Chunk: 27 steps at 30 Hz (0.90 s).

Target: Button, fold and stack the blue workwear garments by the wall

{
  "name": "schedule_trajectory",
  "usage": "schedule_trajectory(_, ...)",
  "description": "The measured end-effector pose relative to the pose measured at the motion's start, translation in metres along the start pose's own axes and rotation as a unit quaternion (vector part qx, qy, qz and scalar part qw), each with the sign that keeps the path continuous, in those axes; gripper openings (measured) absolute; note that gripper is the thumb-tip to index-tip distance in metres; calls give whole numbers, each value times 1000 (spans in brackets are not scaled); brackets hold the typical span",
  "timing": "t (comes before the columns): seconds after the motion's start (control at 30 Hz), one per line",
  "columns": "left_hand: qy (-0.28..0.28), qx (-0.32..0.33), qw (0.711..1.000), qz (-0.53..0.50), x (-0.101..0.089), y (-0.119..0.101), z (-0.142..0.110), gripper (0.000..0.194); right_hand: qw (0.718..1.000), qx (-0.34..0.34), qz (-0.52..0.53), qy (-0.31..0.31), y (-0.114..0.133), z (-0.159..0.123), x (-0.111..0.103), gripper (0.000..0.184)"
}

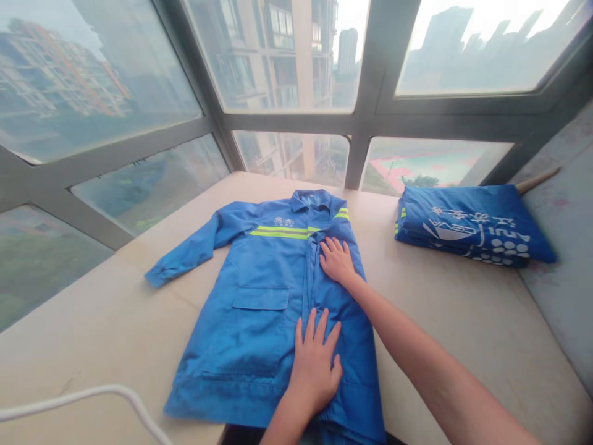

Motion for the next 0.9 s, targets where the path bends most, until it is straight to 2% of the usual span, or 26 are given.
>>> schedule_trajectory(0.2,21,-27,998,-59,15,-38,7,67,1000,-2,-6,7,-31,-17,-12,50)
schedule_trajectory(0.37,44,-27,985,-163,25,-82,16,63,1000,-13,-23,11,-75,-38,-27,50)
schedule_trajectory(0.47,70,-13,968,-241,30,-105,17,64,998,-32,-47,18,-108,-53,-36,50)
schedule_trajectory(0.57,81,6,934,-348,25,-107,19,61,996,-57,-72,18,-138,-67,-43,50)
schedule_trajectory(0.63,33,7,912,-409,10,-85,22,50,994,-72,-80,13,-153,-74,-45,50)
schedule_trajectory(0.7,-45,-14,905,-424,-13,-39,26,38,993,-83,-81,6,-161,-78,-45,49)
schedule_trajectory(0.77,-138,-86,911,-380,-42,31,31,33,993,-89,-78,-1,-164,-79,-44,49)
schedule_trajectory(0.8,-188,-147,906,-350,-57,71,31,34,993,-91,-77,-5,-165,-80,-42,49)
schedule_trajectory(0.9,-298,-346,867,-200,-100,196,23,39,992,-96,-75,-12,-166,-80,-39,48)
Point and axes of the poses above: each hand's wrist, its own z-axis towards the middle knuckle, its own x-axis out of the palm, y = z × x, the point moved 1 cm from there along z, towards the middle knuckle, and after that the axes turned 3 degrees about -x, right-handed, at the moved point
